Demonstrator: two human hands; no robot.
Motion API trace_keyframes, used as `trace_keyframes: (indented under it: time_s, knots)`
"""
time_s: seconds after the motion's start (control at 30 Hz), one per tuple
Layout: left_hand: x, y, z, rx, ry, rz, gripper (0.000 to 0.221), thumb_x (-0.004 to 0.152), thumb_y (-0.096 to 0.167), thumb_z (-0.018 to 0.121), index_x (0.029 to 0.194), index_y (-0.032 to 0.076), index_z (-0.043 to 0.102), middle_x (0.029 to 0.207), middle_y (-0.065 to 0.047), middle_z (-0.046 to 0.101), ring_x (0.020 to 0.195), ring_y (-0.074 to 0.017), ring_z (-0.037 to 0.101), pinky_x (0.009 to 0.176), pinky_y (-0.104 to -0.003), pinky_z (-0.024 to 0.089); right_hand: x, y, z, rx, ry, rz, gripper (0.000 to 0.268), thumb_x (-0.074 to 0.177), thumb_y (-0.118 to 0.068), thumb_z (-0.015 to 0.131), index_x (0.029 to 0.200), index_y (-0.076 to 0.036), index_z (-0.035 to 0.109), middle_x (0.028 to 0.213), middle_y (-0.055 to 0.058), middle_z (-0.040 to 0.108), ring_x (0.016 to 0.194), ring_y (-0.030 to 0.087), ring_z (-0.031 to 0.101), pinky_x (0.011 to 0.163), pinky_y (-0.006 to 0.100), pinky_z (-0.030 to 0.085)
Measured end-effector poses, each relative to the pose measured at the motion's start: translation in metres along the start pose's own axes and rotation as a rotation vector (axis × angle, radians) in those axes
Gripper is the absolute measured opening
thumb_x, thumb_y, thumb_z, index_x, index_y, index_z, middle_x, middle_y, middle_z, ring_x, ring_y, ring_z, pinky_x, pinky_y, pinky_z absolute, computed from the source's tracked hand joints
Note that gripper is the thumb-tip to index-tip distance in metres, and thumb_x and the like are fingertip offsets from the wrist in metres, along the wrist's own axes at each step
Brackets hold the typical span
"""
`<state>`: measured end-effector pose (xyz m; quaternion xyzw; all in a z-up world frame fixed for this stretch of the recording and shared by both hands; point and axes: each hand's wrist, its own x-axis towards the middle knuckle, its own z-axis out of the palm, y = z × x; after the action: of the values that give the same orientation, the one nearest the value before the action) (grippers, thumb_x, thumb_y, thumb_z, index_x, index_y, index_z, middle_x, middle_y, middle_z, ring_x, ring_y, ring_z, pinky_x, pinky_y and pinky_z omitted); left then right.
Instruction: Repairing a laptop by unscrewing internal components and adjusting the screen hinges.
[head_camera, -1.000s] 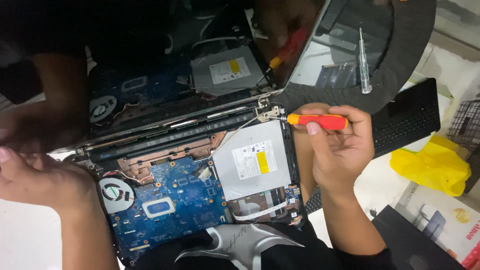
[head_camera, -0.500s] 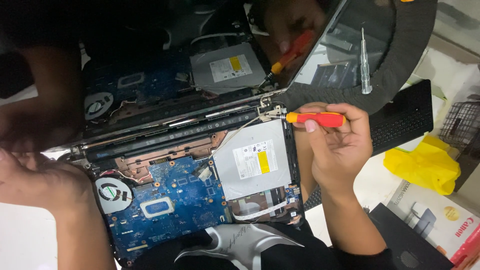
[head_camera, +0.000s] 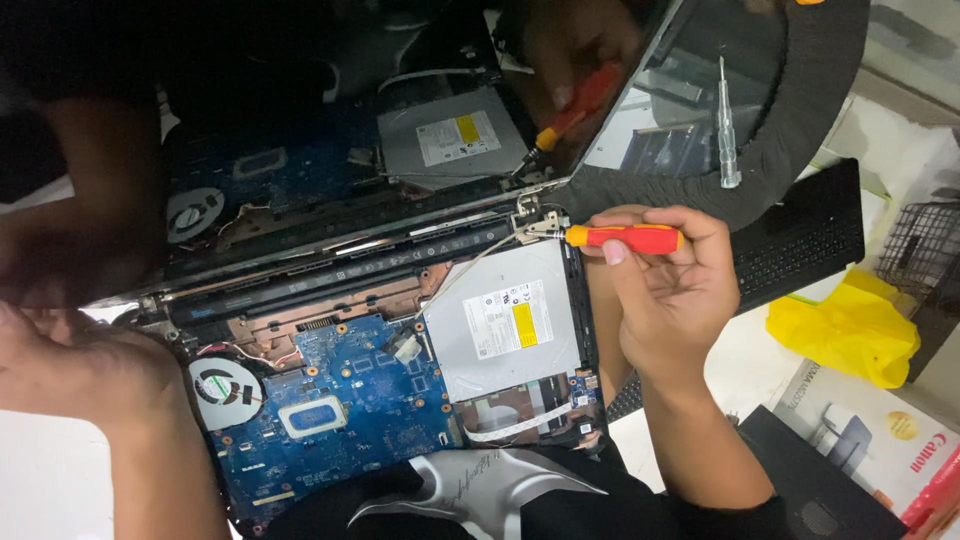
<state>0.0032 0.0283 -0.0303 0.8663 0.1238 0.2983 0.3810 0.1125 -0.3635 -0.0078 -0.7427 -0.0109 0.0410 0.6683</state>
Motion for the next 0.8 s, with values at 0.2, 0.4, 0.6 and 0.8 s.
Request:
trace_keyframes:
  time_s: [0.2, 0.4, 0.6, 0.8]
  knots:
    - [-0.013, -0.018, -0.004, -0.029, 0.176, -0.167, 0.03, 0.118, 0.02, 0.036, 0.117, -0.005, 0.051, 0.119, -0.019, 0.056, 0.114, -0.0282, 0.055, 0.109, -0.043, 0.044, 0.0, 0.002, -0.001, 0.024, -0.001, 0.005, 0.037, 0.097, 0.017, 0.057, 0.126, 0.001, 0.042, 0.121, 0.027, 0.063, 0.115, 0.03, 0.068, 0.097, 0.034, 0.064]
    - [-0.007, -0.005, 0.0, -0.065, 0.171, -0.194, 0.034, 0.117, 0.02, 0.036, 0.123, -0.008, 0.054, 0.124, -0.021, 0.059, 0.118, -0.0291, 0.059, 0.109, -0.04, 0.048, 0.0, 0.002, -0.001, 0.025, 0.007, 0.019, 0.037, 0.097, 0.016, 0.057, 0.127, 0.002, 0.042, 0.121, 0.026, 0.063, 0.114, 0.029, 0.068, 0.096, 0.034, 0.064]
    - [-0.004, -0.006, 0.0, -0.015, 0.077, -0.056, 0.042, 0.121, 0.016, 0.026, 0.124, -0.017, 0.052, 0.121, -0.031, 0.059, 0.108, -0.0334, 0.059, 0.1, -0.04, 0.051, -0.001, 0.003, -0.002, 0.036, -0.001, 0.014, 0.036, 0.098, 0.016, 0.057, 0.127, 0.001, 0.042, 0.121, 0.026, 0.063, 0.115, 0.03, 0.068, 0.098, 0.034, 0.064]
    - [-0.004, 0.003, 0.0, -0.077, 0.07, -0.159, 0.043, 0.121, 0.02, 0.027, 0.135, -0.011, 0.053, 0.13, -0.026, 0.058, 0.125, -0.034, 0.061, 0.114, -0.041, 0.05, 0.0, 0.001, -0.002, -0.017, -0.012, -0.024, 0.037, 0.097, 0.015, 0.058, 0.127, 0.0, 0.042, 0.12, 0.026, 0.064, 0.112, 0.03, 0.069, 0.1, 0.035, 0.062]
